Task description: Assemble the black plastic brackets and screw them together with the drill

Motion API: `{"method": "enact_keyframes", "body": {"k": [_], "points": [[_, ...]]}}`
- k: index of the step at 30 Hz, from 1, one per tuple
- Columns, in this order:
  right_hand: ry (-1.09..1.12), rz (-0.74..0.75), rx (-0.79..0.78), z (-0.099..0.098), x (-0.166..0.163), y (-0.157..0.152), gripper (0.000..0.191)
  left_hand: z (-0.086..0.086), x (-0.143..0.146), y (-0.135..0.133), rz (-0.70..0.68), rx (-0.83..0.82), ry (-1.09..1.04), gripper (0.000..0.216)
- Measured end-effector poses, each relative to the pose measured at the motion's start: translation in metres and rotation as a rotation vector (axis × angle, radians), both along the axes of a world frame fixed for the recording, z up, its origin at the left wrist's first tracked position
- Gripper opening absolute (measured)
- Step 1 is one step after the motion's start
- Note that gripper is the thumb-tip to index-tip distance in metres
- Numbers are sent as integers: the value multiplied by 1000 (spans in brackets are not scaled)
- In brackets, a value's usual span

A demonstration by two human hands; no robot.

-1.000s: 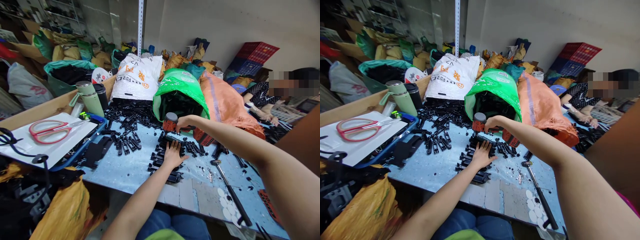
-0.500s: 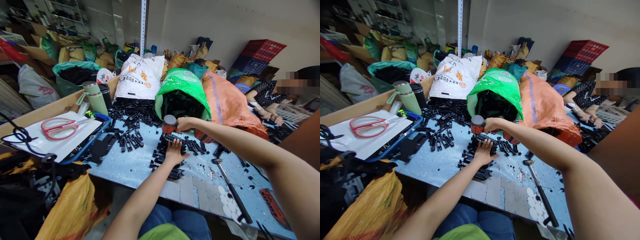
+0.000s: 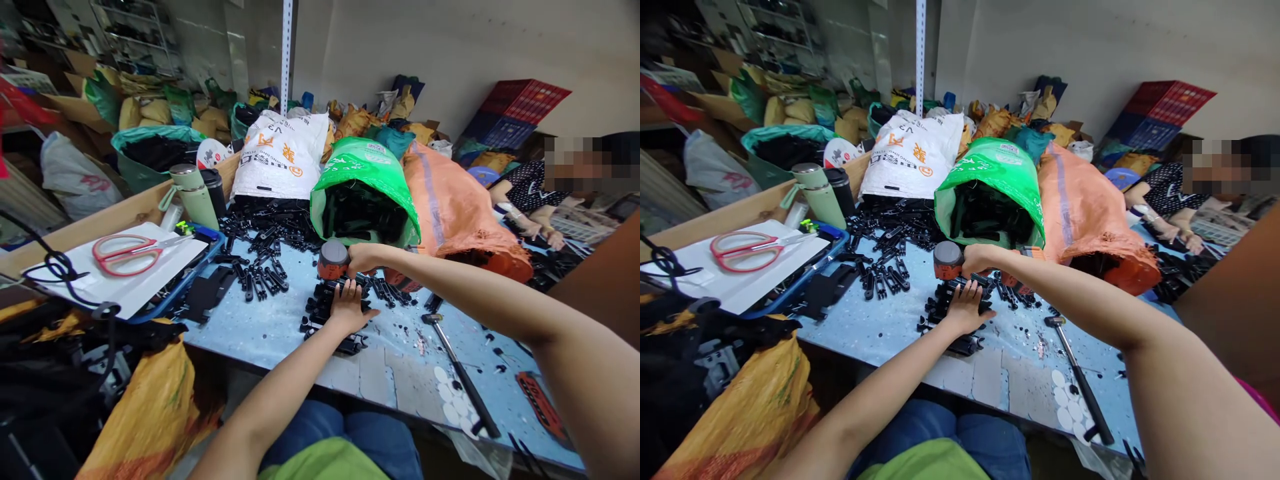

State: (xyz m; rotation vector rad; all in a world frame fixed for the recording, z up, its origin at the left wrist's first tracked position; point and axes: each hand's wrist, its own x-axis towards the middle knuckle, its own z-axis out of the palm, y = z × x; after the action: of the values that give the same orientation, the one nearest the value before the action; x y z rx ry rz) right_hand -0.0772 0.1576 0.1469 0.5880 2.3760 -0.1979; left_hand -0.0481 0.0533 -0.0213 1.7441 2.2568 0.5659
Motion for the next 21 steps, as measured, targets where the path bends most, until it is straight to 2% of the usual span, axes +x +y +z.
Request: {"method": "enact_keyframes", "body": {"k": [3,6,11,17,21], "points": [[-7,7,-10,3,10,-10,27,0,8,-30,-16,-2,-3,91],[-26,22,-17,-2,12,-17,27,-5,12,-48,-10,7,3,93],[-22,47,-11,-10,15,-25,27,-10,13,-50,-11,64,35,91],[24,111,76,-1,24,-43,29,-6,14,-53,-6,115,61,90],[-40,159,18,-5,21,-56,31,-6,15,-54,-3,96,56,89]]}}
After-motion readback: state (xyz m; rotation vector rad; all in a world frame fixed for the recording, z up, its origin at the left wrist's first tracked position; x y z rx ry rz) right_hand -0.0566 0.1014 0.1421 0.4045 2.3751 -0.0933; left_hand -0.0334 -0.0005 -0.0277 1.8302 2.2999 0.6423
